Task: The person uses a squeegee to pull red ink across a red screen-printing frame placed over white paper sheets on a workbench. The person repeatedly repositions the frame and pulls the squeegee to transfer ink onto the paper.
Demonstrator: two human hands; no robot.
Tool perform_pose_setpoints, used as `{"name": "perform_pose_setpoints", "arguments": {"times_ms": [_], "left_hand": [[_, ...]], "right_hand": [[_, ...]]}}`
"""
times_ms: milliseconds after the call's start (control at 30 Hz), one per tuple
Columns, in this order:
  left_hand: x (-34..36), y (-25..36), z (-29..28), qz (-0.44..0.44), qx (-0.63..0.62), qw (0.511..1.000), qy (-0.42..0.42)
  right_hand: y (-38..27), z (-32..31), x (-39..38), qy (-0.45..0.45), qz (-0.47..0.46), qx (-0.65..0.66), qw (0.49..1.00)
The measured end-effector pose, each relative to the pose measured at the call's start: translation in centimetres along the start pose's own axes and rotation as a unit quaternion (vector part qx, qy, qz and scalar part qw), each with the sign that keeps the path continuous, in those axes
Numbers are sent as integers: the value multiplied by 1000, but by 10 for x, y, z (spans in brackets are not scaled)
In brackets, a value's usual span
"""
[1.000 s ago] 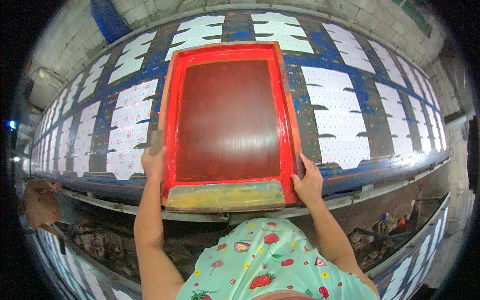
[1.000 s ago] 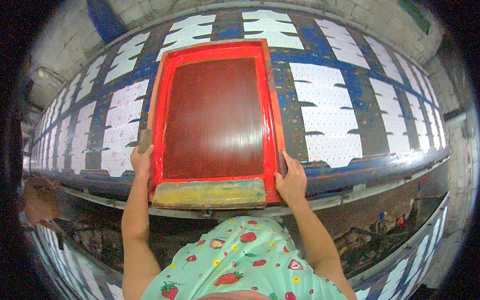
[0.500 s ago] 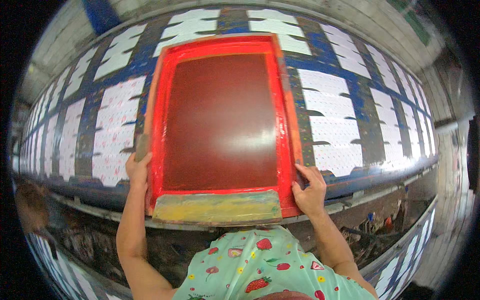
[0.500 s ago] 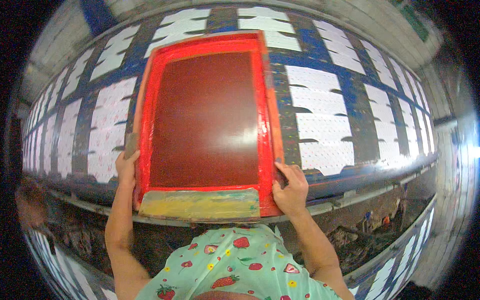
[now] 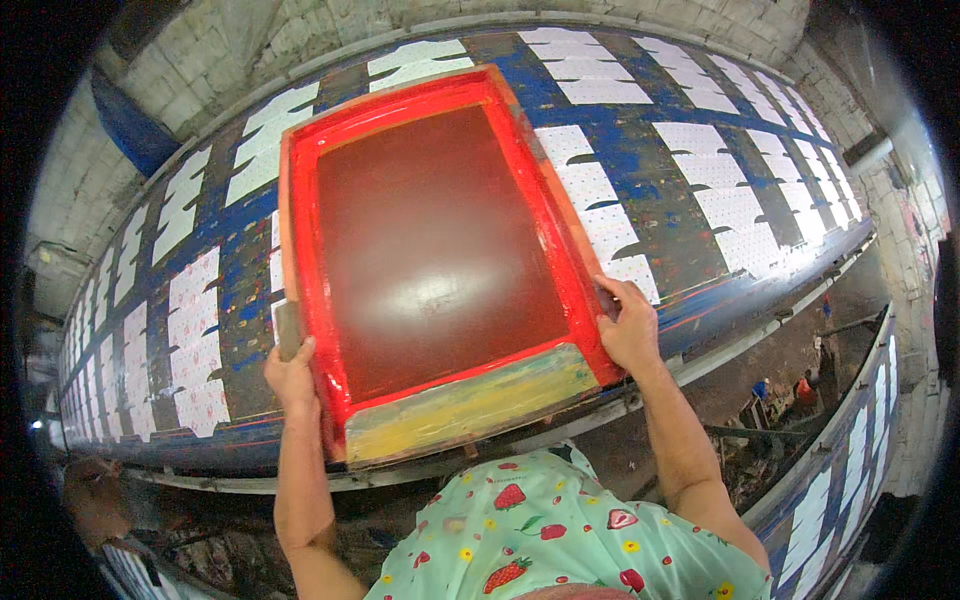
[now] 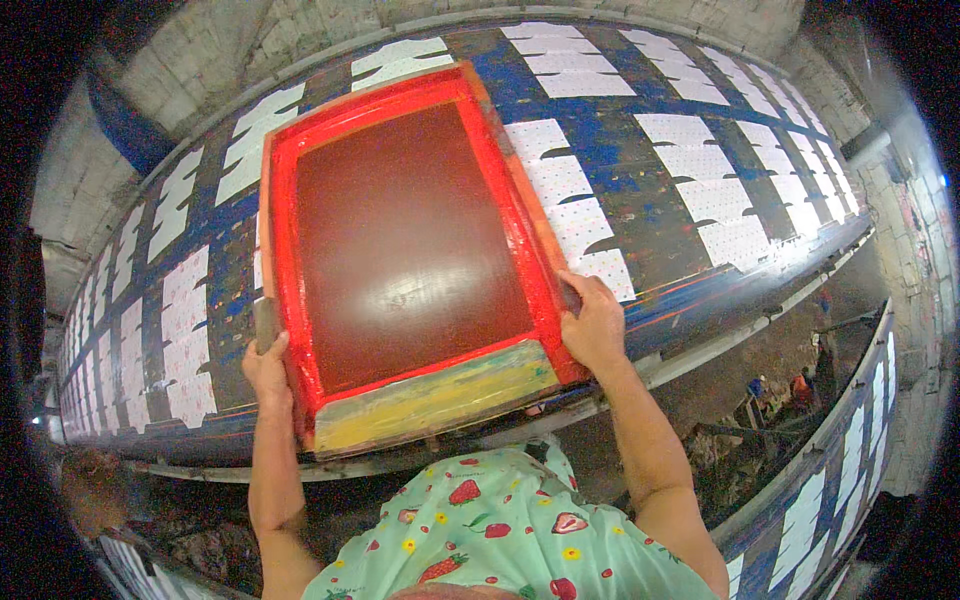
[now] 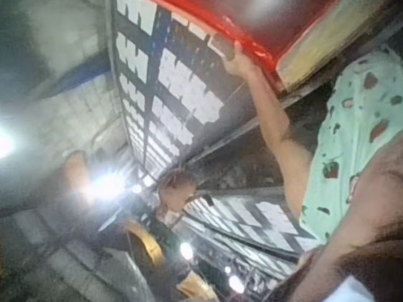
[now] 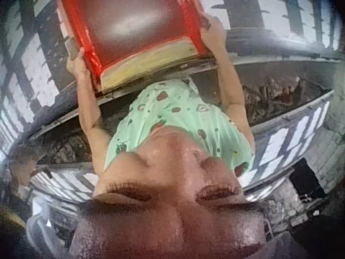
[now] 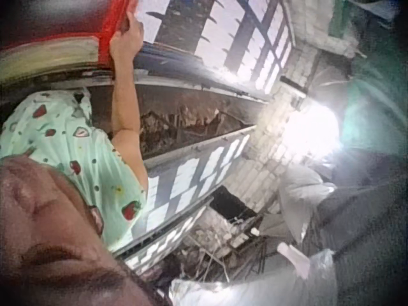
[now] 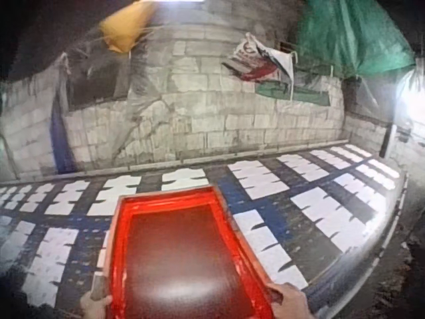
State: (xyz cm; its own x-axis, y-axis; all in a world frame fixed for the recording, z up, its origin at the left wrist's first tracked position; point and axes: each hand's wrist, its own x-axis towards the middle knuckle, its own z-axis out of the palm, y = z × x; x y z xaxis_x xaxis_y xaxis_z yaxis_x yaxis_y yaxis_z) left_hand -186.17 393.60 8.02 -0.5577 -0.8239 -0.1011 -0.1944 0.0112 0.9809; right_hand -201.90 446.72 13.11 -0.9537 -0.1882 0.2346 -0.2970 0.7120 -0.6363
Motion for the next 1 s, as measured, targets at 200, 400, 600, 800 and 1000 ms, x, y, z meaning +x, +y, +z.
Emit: {"name": "perform_pose_setpoints", "arguments": {"times_ms": [200,400,600,800,1000], "left_hand": [[-83,3,116,-6,53,998,28],[-135,-7,188,4,28,999,21],[-161,4,223,30,61,997,47],[-169,10,232,32,75,996,33],[-162,-1,235,11,92,995,26]], "right_hand": [[115,-58,11,11,73,18,997],[192,-100,21,11,144,52,988],[231,-121,25,-4,117,82,990],[247,-128,27,-13,102,104,989],[177,-155,-2,-40,-164,-83,982]]}}
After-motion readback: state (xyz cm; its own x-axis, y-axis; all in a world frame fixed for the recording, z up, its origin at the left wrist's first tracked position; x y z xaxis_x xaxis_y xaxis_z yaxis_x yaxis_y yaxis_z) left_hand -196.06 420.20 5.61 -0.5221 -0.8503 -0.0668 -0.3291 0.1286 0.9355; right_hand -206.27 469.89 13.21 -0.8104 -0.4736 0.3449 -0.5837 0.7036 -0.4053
